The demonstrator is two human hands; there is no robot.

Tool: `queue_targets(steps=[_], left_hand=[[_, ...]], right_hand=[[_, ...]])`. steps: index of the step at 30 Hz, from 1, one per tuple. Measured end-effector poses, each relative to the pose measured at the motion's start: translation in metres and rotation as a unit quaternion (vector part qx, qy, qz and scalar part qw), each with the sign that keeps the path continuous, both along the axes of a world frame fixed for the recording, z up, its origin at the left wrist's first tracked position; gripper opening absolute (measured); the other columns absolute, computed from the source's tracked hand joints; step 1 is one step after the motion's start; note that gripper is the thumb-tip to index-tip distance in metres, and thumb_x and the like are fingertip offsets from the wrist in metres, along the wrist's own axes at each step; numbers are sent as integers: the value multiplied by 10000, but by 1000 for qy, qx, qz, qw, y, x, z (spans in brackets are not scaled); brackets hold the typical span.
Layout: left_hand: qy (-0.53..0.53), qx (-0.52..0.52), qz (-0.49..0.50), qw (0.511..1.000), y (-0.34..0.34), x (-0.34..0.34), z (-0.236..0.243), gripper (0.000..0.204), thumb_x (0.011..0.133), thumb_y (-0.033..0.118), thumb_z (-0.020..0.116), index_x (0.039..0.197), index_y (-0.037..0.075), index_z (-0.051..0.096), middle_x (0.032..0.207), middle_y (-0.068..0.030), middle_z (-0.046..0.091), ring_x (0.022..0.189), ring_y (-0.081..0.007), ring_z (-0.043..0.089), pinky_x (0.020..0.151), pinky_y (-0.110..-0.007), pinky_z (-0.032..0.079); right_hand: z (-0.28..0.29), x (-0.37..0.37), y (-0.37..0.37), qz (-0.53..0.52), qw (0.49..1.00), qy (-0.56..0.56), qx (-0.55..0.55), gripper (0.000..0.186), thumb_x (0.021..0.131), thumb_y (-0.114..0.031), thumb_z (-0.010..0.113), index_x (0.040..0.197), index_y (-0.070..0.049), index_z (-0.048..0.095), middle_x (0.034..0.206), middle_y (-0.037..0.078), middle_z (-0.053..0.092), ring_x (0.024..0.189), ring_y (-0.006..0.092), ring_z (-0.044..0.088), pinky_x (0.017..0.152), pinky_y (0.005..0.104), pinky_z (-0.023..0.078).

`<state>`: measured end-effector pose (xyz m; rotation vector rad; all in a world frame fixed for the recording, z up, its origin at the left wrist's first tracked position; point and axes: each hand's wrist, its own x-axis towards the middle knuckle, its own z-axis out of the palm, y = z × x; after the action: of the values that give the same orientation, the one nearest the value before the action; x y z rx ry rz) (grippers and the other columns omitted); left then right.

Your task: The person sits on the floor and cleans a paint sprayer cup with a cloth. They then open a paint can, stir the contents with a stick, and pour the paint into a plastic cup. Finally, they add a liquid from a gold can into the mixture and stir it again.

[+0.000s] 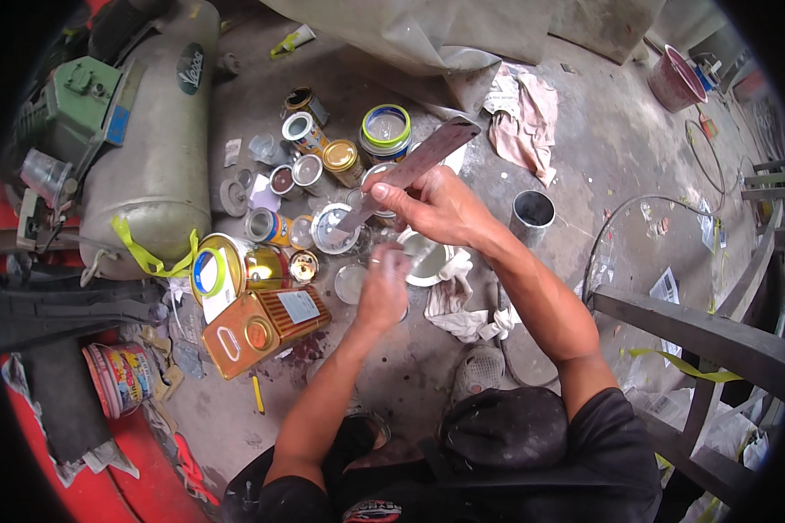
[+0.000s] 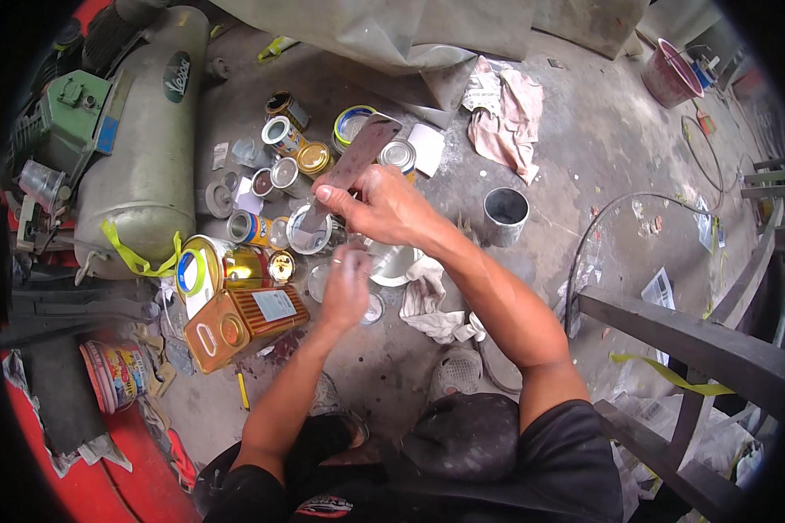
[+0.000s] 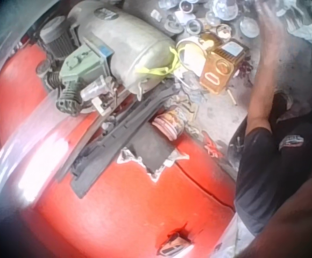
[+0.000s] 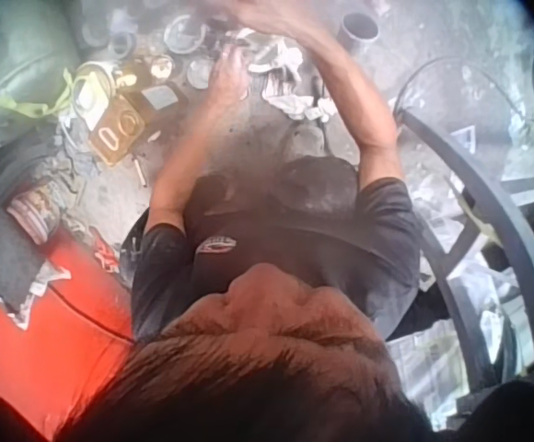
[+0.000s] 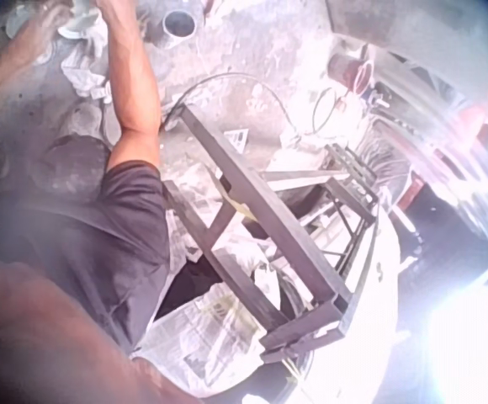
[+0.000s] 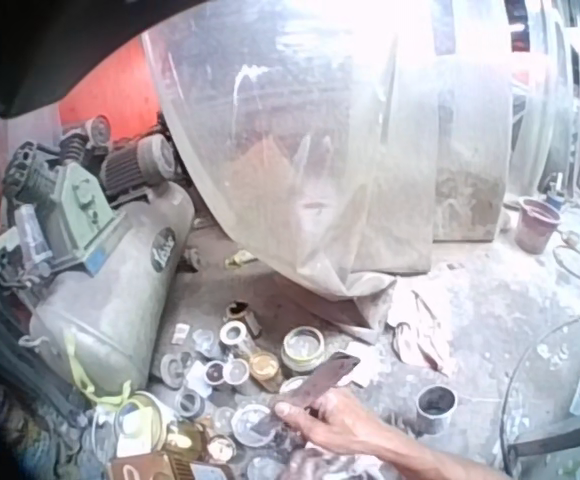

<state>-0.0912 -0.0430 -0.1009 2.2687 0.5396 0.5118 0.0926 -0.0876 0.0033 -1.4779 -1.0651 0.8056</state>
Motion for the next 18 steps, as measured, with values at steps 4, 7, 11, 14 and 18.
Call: queue_targets(steps=[4, 7, 11, 14, 18], left_hand=[[-2, -73, 36, 997, 13, -4, 3, 165, 1004, 136, 545, 1025, -27, 562, 1159, -210, 587, 1053, -393, 601, 909, -452, 472], [2, 45, -44, 998, 2, 2, 21, 127, 955, 112, 598, 998, -6, 582, 1143, -174, 600, 1058, -355, 614, 973, -458, 472], [-13, 261, -127, 957, -3, 3, 13, 152, 863, 75, 642, 996, 3, 624, 1161, -142, 605, 1118, -313, 602, 1080, -525, 435], [-10, 298, -126, 946, -9, -2, 10, 169, 868, 73, 611, 1000, -24, 649, 1197, -142, 612, 1162, -317, 582, 1110, -541, 404], [39, 322, -119, 938, -17, -4, 7, 153, 852, 90, 604, 960, -10, 640, 1245, -158, 614, 1209, -351, 558, 1131, -574, 367]], right_hand=[[6, -4, 0, -22, 998, 51, 5, 362, 998, -353, 626, 1096, -21, 732, 734, 66, 690, 628, 130, 652, 601, 345, 514], [0, 1, 1, -16, 999, 41, -2, 367, 1005, -345, 622, 1124, -11, 716, 795, 60, 697, 645, 118, 635, 594, 320, 510], [6, 2, 0, -3, 999, 39, -7, 376, 1016, -333, 616, 1171, 1, 689, 893, 56, 704, 672, 93, 598, 583, 272, 503], [6, 0, -1, -1, 999, 50, 0, 376, 1017, -336, 614, 1172, -1, 690, 894, 55, 702, 665, 94, 599, 588, 272, 506], [7, -2, 0, -11, 999, 37, -12, 339, 998, -314, 618, 1129, -18, 718, 845, 78, 726, 661, 132, 671, 646, 340, 532]])
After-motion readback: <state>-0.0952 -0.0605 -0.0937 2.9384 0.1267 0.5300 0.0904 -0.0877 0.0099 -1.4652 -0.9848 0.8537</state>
